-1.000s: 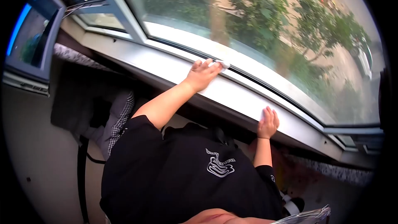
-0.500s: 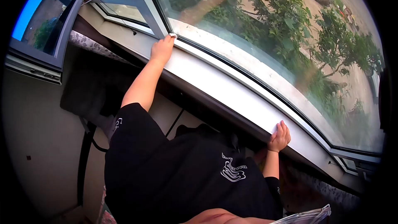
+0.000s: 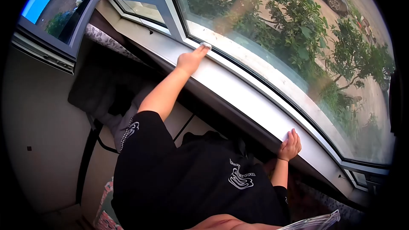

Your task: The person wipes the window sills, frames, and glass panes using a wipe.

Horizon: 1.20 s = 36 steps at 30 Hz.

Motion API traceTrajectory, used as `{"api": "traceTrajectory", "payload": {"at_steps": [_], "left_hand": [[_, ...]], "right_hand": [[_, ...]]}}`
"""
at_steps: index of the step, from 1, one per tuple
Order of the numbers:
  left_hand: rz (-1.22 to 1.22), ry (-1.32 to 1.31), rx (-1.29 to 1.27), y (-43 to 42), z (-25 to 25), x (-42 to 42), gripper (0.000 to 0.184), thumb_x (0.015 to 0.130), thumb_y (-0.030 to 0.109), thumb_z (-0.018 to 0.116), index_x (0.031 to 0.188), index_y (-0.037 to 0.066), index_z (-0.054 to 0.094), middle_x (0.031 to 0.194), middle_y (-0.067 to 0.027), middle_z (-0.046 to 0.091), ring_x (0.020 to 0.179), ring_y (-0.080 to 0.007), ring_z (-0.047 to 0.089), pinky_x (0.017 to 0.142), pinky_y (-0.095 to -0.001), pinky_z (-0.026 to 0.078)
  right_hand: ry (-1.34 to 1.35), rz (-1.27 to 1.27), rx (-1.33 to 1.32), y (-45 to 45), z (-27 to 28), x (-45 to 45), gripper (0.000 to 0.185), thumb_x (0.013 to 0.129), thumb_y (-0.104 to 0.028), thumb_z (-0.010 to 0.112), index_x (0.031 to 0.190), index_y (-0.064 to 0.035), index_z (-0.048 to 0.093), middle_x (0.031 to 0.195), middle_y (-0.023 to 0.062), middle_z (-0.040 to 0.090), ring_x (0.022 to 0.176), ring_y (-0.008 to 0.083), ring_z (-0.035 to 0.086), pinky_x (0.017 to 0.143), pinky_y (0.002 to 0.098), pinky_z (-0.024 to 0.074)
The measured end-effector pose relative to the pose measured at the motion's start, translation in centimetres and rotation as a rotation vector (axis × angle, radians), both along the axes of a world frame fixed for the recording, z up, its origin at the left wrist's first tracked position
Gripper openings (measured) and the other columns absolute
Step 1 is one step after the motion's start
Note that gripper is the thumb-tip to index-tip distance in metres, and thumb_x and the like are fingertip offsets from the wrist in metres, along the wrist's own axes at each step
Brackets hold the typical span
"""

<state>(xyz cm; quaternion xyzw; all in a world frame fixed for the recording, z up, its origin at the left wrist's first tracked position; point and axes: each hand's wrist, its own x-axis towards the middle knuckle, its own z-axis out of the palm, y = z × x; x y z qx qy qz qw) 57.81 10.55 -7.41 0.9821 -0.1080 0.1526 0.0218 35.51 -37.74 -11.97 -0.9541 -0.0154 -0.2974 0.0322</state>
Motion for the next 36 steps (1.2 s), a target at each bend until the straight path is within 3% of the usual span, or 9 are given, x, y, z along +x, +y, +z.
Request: {"api": "traceTrajectory", "payload": {"at_steps": [8, 17, 19, 23, 27, 29, 31, 33, 36], "left_hand": [[0.196, 0.089, 0.103, 5.2, 0.3, 2.9, 0.043, 0.090, 0.013, 0.037, 0.131, 0.027, 0.043, 0.134, 0.0053, 0.048, 0.072, -0.0307, 0.064, 0.061, -0.0416, 0.052], [0.207, 0.063, -0.159, 4.7, 0.3, 2.0, 0.040, 0.092, 0.013, 0.035, 0.128, 0.023, 0.048, 0.133, 0.0016, 0.049, 0.093, -0.0311, 0.061, 0.077, -0.0418, 0.050], [0.285, 0.174, -0.407, 4.1, 0.8, -0.1, 0.040, 0.090, 0.012, 0.038, 0.126, 0.025, 0.051, 0.126, 0.0022, 0.055, 0.097, -0.0278, 0.059, 0.081, -0.0405, 0.047], [0.205, 0.019, 0.091, 6.5, 0.6, -2.3, 0.046, 0.085, 0.007, 0.044, 0.124, 0.029, 0.054, 0.111, 0.0065, 0.063, 0.093, -0.0212, 0.055, 0.081, -0.0403, 0.043], [0.354, 0.109, 0.441, 10.1, 1.5, 0.5, 0.041, 0.086, 0.016, 0.046, 0.126, 0.014, 0.052, 0.116, -0.0074, 0.061, 0.113, -0.0257, 0.050, 0.094, -0.0402, 0.039], [0.401, 0.367, -0.025, 10.0, 0.6, 2.8, 0.049, 0.086, 0.027, 0.047, 0.127, 0.000, 0.048, 0.124, -0.0184, 0.054, 0.121, -0.0327, 0.045, 0.103, -0.0401, 0.034], [0.256, 0.140, -0.105, 7.3, -1.9, 2.7, 0.054, 0.086, 0.033, 0.048, 0.124, -0.006, 0.047, 0.126, -0.0248, 0.049, 0.120, -0.0376, 0.044, 0.105, -0.0398, 0.033], [0.241, 0.258, -0.086, 0.8, 1.0, -0.3, 0.052, 0.084, 0.033, 0.053, 0.118, -0.007, 0.049, 0.123, -0.0278, 0.049, 0.114, -0.0379, 0.048, 0.099, -0.0412, 0.039], [-0.181, 0.135, -0.138, -5.1, -0.4, -5.7, 0.058, 0.082, 0.032, 0.054, 0.126, -0.005, 0.043, 0.129, -0.0250, 0.045, 0.120, -0.0367, 0.044, 0.102, -0.0418, 0.036]], "right_hand": [[0.013, -0.013, -0.020, 0.0, 0.1, 0.1, 0.030, 0.085, -0.021, 0.043, 0.110, -0.0140, 0.058, 0.125, 0.0031, 0.056, 0.115, 0.0240, 0.051, 0.095, 0.0356, 0.0335], [0.006, -0.016, -0.032, -0.2, -0.1, 0.0, 0.030, 0.085, -0.022, 0.043, 0.109, -0.0139, 0.059, 0.125, 0.0027, 0.056, 0.115, 0.0238, 0.050, 0.094, 0.0353, 0.0334], [0.003, -0.021, -0.021, 0.1, -0.2, 0.0, 0.030, 0.085, -0.022, 0.043, 0.109, -0.0140, 0.059, 0.125, 0.0026, 0.056, 0.116, 0.0237, 0.050, 0.094, 0.0353, 0.0333], [-0.002, -0.028, -0.008, 0.2, 0.1, 0.3, 0.029, 0.084, -0.022, 0.043, 0.107, -0.0140, 0.060, 0.124, 0.0026, 0.057, 0.115, 0.0235, 0.051, 0.094, 0.0352, 0.0334], [0.007, -0.025, -0.029, 0.1, 0.1, 0.1, 0.029, 0.084, -0.022, 0.042, 0.107, -0.0139, 0.060, 0.124, 0.0029, 0.057, 0.114, 0.0236, 0.051, 0.094, 0.0351, 0.0338], [0.006, -0.023, -0.023, 0.1, -0.1, 0.2, 0.030, 0.084, -0.022, 0.042, 0.107, -0.0137, 0.059, 0.124, 0.0030, 0.057, 0.114, 0.0238, 0.051, 0.093, 0.0353, 0.0340], [0.009, -0.026, -0.021, 0.0, 0.0, -0.1, 0.030, 0.084, -0.022, 0.042, 0.108, -0.0136, 0.059, 0.124, 0.0031, 0.057, 0.114, 0.0240, 0.051, 0.093, 0.0356, 0.0342], [0.039, -0.043, -0.008, 0.1, 0.0, 0.0, 0.031, 0.085, -0.024, 0.042, 0.109, -0.0133, 0.059, 0.124, 0.0037, 0.057, 0.114, 0.0248, 0.051, 0.094, 0.0360, 0.0345], [0.009, -0.011, -0.022, -0.1, 0.1, 0.0, 0.032, 0.086, -0.024, 0.041, 0.109, -0.0132, 0.059, 0.124, 0.0040, 0.057, 0.113, 0.0255, 0.052, 0.094, 0.0364, 0.0347]]}}
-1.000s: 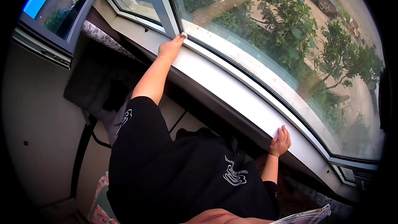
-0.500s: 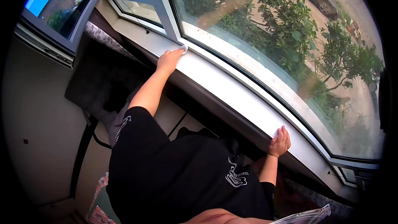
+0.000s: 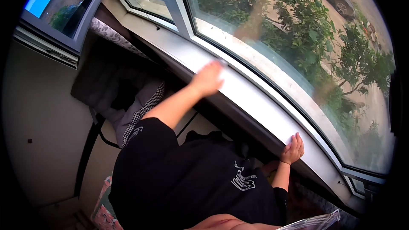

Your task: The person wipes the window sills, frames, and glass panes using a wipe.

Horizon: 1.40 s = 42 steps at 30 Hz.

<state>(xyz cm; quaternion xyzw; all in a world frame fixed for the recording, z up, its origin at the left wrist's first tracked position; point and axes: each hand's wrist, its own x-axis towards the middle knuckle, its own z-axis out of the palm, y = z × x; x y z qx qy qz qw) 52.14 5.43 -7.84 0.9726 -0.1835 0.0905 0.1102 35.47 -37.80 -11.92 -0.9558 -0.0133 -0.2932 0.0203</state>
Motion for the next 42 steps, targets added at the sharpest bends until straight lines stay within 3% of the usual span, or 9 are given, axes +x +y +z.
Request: {"api": "traceTrajectory", "payload": {"at_steps": [4, 10, 13, 22, 28, 31, 36, 39, 42], "left_hand": [[-0.164, 0.121, -0.003, -1.0, 2.2, -3.3, 0.056, 0.085, 0.035, 0.051, 0.131, 0.004, 0.042, 0.134, -0.0196, 0.043, 0.126, -0.0307, 0.041, 0.108, -0.0433, 0.026], [0.635, 0.181, 0.202, 17.2, -0.5, 6.0, 0.063, 0.089, 0.041, 0.042, 0.138, 0.003, 0.034, 0.143, -0.0173, 0.035, 0.132, -0.0288, 0.034, 0.108, -0.0425, 0.025], [0.784, 0.412, 0.011, 19.0, 0.7, 9.0, 0.067, 0.089, 0.044, 0.040, 0.141, 0.003, 0.029, 0.147, -0.0189, 0.025, 0.136, -0.0301, 0.026, 0.111, -0.0419, 0.019], [0.196, -0.020, 0.199, 1.9, -0.8, 1.5, 0.056, 0.085, 0.034, 0.049, 0.129, -0.001, 0.042, 0.132, -0.0193, 0.044, 0.126, -0.0343, 0.038, 0.106, -0.0483, 0.027], [-0.374, 0.050, -0.228, -12.1, -0.3, -8.2, 0.056, 0.082, 0.031, 0.056, 0.130, 0.004, 0.044, 0.139, -0.0169, 0.039, 0.130, -0.0318, 0.036, 0.108, -0.0474, 0.024], [-0.301, 0.288, -0.058, -9.3, 3.8, -7.5, 0.051, 0.083, 0.028, 0.055, 0.129, 0.009, 0.045, 0.136, -0.0120, 0.044, 0.129, -0.0264, 0.038, 0.105, -0.0515, 0.027], [0.223, -0.156, 0.170, 5.4, -0.9, -3.4, 0.049, 0.085, 0.028, 0.053, 0.127, 0.003, 0.047, 0.130, -0.0163, 0.049, 0.121, -0.0305, 0.045, 0.101, -0.0507, 0.031], [0.126, -0.151, 0.206, 2.9, -0.2, -4.2, 0.052, 0.084, 0.031, 0.054, 0.127, 0.002, 0.047, 0.130, -0.0173, 0.049, 0.121, -0.0315, 0.046, 0.101, -0.0518, 0.031], [-0.136, 0.069, -0.101, -7.9, 2.0, -7.1, 0.054, 0.079, 0.027, 0.060, 0.127, 0.005, 0.047, 0.131, -0.0148, 0.048, 0.125, -0.0301, 0.043, 0.102, -0.0505, 0.031]], "right_hand": [[0.021, -0.003, 0.002, -0.1, 0.0, -0.1, 0.032, 0.086, -0.025, 0.040, 0.111, -0.0133, 0.058, 0.125, 0.0040, 0.056, 0.114, 0.0258, 0.051, 0.095, 0.0367, 0.0345], [0.006, 0.001, -0.002, -0.1, -0.1, 0.0, 0.032, 0.086, -0.024, 0.041, 0.111, -0.0133, 0.058, 0.125, 0.0043, 0.056, 0.114, 0.0261, 0.051, 0.094, 0.0369, 0.0350], [0.015, 0.022, 0.011, -0.1, 0.1, 0.0, 0.031, 0.085, -0.022, 0.042, 0.110, -0.0132, 0.058, 0.125, 0.0047, 0.056, 0.114, 0.0262, 0.051, 0.093, 0.0368, 0.0353], [0.011, -0.004, -0.006, 0.3, 0.4, 0.1, 0.031, 0.084, -0.020, 0.044, 0.110, -0.0130, 0.059, 0.125, 0.0040, 0.057, 0.114, 0.0245, 0.051, 0.094, 0.0359, 0.0342], [-0.017, -0.007, -0.005, 0.3, 0.1, 0.1, 0.031, 0.083, -0.019, 0.045, 0.110, -0.0149, 0.059, 0.125, 0.0016, 0.057, 0.114, 0.0230, 0.051, 0.094, 0.0349, 0.0345], [0.001, -0.008, 0.016, 0.5, 0.7, 0.1, 0.031, 0.082, -0.022, 0.046, 0.110, -0.0157, 0.059, 0.124, 0.0015, 0.057, 0.113, 0.0222, 0.052, 0.093, 0.0347, 0.0346], [-0.022, -0.006, 0.012, 0.4, 0.3, 0.3, 0.031, 0.081, -0.022, 0.045, 0.109, -0.0160, 0.059, 0.123, 0.0012, 0.057, 0.112, 0.0217, 0.052, 0.092, 0.0345, 0.0348], [-0.045, 0.010, 0.010, 0.5, 0.4, 0.2, 0.032, 0.081, -0.024, 0.044, 0.108, -0.0161, 0.059, 0.122, 0.0004, 0.058, 0.110, 0.0210, 0.053, 0.091, 0.0339, 0.0346], [-0.038, 0.009, 0.022, 0.4, 0.3, 0.2, 0.033, 0.081, -0.026, 0.044, 0.108, -0.0166, 0.060, 0.122, 0.0000, 0.058, 0.110, 0.0207, 0.053, 0.091, 0.0340, 0.0344]]}}
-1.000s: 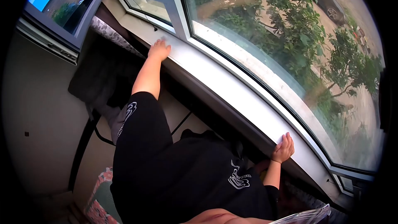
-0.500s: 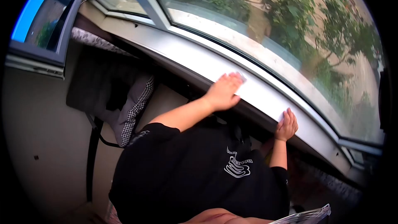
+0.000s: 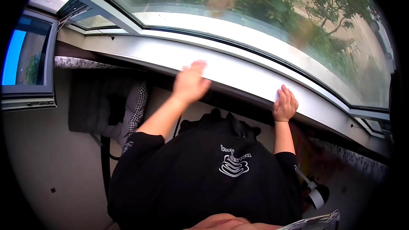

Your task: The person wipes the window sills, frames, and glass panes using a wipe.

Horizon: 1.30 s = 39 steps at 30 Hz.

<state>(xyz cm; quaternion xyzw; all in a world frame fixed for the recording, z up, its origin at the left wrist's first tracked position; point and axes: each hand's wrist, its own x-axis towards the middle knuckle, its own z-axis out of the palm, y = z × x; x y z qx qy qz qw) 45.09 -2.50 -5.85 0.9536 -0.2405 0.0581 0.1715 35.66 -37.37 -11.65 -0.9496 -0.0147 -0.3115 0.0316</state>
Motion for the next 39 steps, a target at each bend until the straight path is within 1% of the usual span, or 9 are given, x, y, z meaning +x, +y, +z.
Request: {"api": "traceTrajectory", "payload": {"at_steps": [2, 7, 9, 13, 14, 19, 20, 28, 39], "left_hand": [[-0.276, 0.082, -0.252, -6.9, -0.8, -1.8, 0.052, 0.073, 0.024, 0.066, 0.120, 0.005, 0.052, 0.124, -0.0139, 0.053, 0.122, -0.0294, 0.045, 0.100, -0.0475, 0.034], [-0.481, -0.003, -0.185, -15.4, -1.7, -4.9, 0.049, 0.082, 0.033, 0.059, 0.125, 0.009, 0.050, 0.128, -0.0101, 0.051, 0.124, -0.0240, 0.044, 0.102, -0.0505, 0.033], [-0.381, 0.221, -0.055, -11.7, 0.7, -3.2, 0.046, 0.083, 0.030, 0.058, 0.126, 0.014, 0.050, 0.129, -0.0064, 0.050, 0.125, -0.0223, 0.042, 0.101, -0.0551, 0.032], [0.108, -0.048, 0.124, -1.0, -0.9, 0.1, 0.038, 0.090, 0.022, 0.046, 0.126, 0.014, 0.051, 0.129, -0.0077, 0.053, 0.123, -0.0246, 0.046, 0.102, -0.0554, 0.030], [0.190, -0.229, 0.185, 1.0, -1.8, 0.4, 0.034, 0.085, 0.018, 0.053, 0.119, 0.013, 0.057, 0.121, -0.0067, 0.058, 0.118, -0.0235, 0.050, 0.101, -0.0489, 0.035], [0.060, -0.359, -0.048, -0.6, -1.9, 0.5, 0.024, 0.077, 0.005, 0.058, 0.100, 0.009, 0.062, 0.096, -0.0058, 0.061, 0.089, -0.0272, 0.059, 0.077, -0.0374, 0.049], [0.035, -0.221, -0.039, -1.8, -1.6, -0.1, 0.023, 0.075, 0.002, 0.057, 0.097, 0.008, 0.062, 0.094, -0.0064, 0.061, 0.090, -0.0270, 0.059, 0.077, -0.0378, 0.048], [0.116, -0.328, 0.087, -0.6, -0.6, 1.0, 0.017, 0.076, 0.009, 0.055, 0.091, 0.011, 0.063, 0.089, -0.0048, 0.064, 0.084, -0.0222, 0.063, 0.070, -0.0343, 0.051], [-0.087, -0.430, 0.185, -2.0, -0.3, -0.6, 0.023, 0.074, 0.007, 0.054, 0.094, 0.011, 0.063, 0.094, -0.0039, 0.065, 0.086, -0.0199, 0.063, 0.069, -0.0323, 0.052]], "right_hand": [[0.001, -0.007, 0.003, 0.1, 0.2, 0.0, 0.033, 0.080, -0.024, 0.046, 0.108, -0.0168, 0.060, 0.123, -0.0001, 0.057, 0.111, 0.0204, 0.052, 0.091, 0.0346, 0.0347], [0.095, 0.054, 0.109, 0.2, 1.5, -0.3, 0.029, 0.079, -0.018, 0.054, 0.107, -0.0151, 0.059, 0.123, 0.0013, 0.057, 0.112, 0.0217, 0.052, 0.091, 0.0355, 0.0358], [0.136, 0.151, 0.233, -0.3, 2.5, -0.7, 0.024, 0.078, -0.011, 0.057, 0.101, -0.0115, 0.062, 0.123, 0.0051, 0.057, 0.111, 0.0254, 0.052, 0.093, 0.0372, 0.0377], [0.125, 0.204, 0.329, -3.0, 3.6, -2.0, 0.020, 0.076, -0.005, 0.057, 0.094, -0.0086, 0.063, 0.123, 0.0086, 0.056, 0.112, 0.0299, 0.051, 0.094, 0.0395, 0.0398], [0.130, 0.209, 0.294, -4.1, 4.1, -2.0, 0.020, 0.076, -0.005, 0.057, 0.094, -0.0090, 0.063, 0.123, 0.0083, 0.056, 0.112, 0.0296, 0.051, 0.094, 0.0390, 0.0397], [0.141, 0.245, 0.175, -7.7, 3.9, -0.4, 0.022, 0.075, -0.006, 0.057, 0.096, -0.0094, 0.063, 0.120, 0.0077, 0.057, 0.111, 0.0285, 0.052, 0.093, 0.0394, 0.0403], [0.169, 0.227, 0.176, -7.9, 3.4, -0.3, 0.022, 0.075, -0.007, 0.057, 0.096, -0.0097, 0.063, 0.118, 0.0075, 0.058, 0.109, 0.0283, 0.052, 0.093, 0.0397, 0.0407], [0.133, 0.233, 0.119, -7.4, 2.9, -0.2, 0.024, 0.073, -0.013, 0.058, 0.096, -0.0100, 0.062, 0.112, 0.0065, 0.061, 0.105, 0.0275, 0.055, 0.089, 0.0407, 0.0421], [0.096, 0.237, 0.141, -7.1, 2.8, -0.2, 0.025, 0.071, -0.013, 0.059, 0.096, -0.0099, 0.062, 0.112, 0.0067, 0.061, 0.104, 0.0272, 0.056, 0.088, 0.0401, 0.0425]]}}
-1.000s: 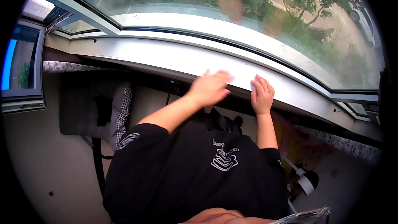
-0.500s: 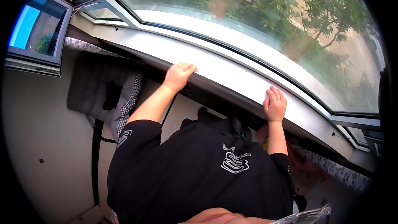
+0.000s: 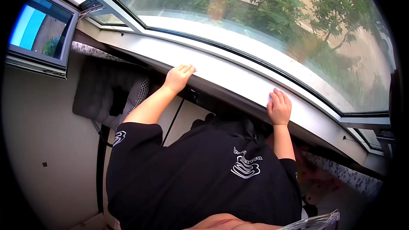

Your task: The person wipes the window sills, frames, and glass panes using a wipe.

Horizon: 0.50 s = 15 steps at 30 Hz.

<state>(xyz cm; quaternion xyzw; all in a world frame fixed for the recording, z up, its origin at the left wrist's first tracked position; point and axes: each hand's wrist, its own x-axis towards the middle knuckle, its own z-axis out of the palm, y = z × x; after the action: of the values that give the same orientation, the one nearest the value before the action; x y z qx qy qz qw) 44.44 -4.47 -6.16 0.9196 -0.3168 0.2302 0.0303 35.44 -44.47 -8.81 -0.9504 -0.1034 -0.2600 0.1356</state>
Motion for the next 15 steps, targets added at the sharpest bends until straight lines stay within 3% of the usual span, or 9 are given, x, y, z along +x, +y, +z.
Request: {"api": "traceTrajectory", "payload": {"at_steps": [3, 5, 7, 9, 15], "left_hand": [[0.148, 0.192, 0.042, 4.2, -0.5, 2.0, 0.020, 0.078, 0.007, 0.053, 0.094, 0.010, 0.063, 0.097, -0.0063, 0.066, 0.088, -0.0233, 0.063, 0.071, -0.0348, 0.052], [0.482, 0.342, -0.105, 7.5, -0.6, 4.4, 0.025, 0.088, 0.019, 0.047, 0.104, 0.008, 0.063, 0.103, -0.0104, 0.063, 0.093, -0.0276, 0.061, 0.080, -0.0391, 0.048], [0.671, 0.443, 0.049, 5.8, 0.5, 5.1, 0.034, 0.090, 0.021, 0.043, 0.114, 0.006, 0.060, 0.114, -0.0120, 0.061, 0.104, -0.0271, 0.058, 0.092, -0.0376, 0.044], [0.626, 0.380, -0.026, 3.0, -1.7, 5.2, 0.050, 0.089, 0.028, 0.045, 0.127, -0.003, 0.047, 0.130, -0.0180, 0.049, 0.125, -0.0263, 0.043, 0.106, -0.0333, 0.032], [0.107, 0.255, -0.115, -12.0, -3.6, 1.0, 0.046, 0.084, 0.025, 0.053, 0.120, -0.004, 0.050, 0.122, -0.0225, 0.053, 0.120, -0.0334, 0.047, 0.105, -0.0381, 0.034]], "right_hand": [[-0.002, 0.018, 0.000, -0.1, 0.0, -0.1, 0.025, 0.071, -0.013, 0.059, 0.096, -0.0096, 0.062, 0.111, 0.0067, 0.061, 0.104, 0.0270, 0.056, 0.088, 0.0398, 0.0426], [0.001, 0.004, 0.003, 0.1, 0.0, 0.0, 0.025, 0.070, -0.013, 0.060, 0.096, -0.0096, 0.062, 0.111, 0.0067, 0.061, 0.104, 0.0268, 0.056, 0.088, 0.0396, 0.0427], [-0.011, 0.019, 0.001, 0.2, 0.2, -0.1, 0.027, 0.070, -0.014, 0.060, 0.096, -0.0098, 0.062, 0.111, 0.0065, 0.061, 0.104, 0.0263, 0.055, 0.088, 0.0394, 0.0428], [-0.027, 0.017, 0.016, 0.3, 0.3, -0.1, 0.025, 0.070, -0.014, 0.060, 0.094, -0.0095, 0.061, 0.109, 0.0064, 0.061, 0.103, 0.0258, 0.055, 0.087, 0.0392, 0.0430], [-0.048, 0.033, 0.082, 0.2, 0.6, 0.0, 0.018, 0.072, -0.014, 0.060, 0.090, -0.0101, 0.062, 0.104, 0.0063, 0.063, 0.099, 0.0253, 0.057, 0.083, 0.0384, 0.0445]]}}
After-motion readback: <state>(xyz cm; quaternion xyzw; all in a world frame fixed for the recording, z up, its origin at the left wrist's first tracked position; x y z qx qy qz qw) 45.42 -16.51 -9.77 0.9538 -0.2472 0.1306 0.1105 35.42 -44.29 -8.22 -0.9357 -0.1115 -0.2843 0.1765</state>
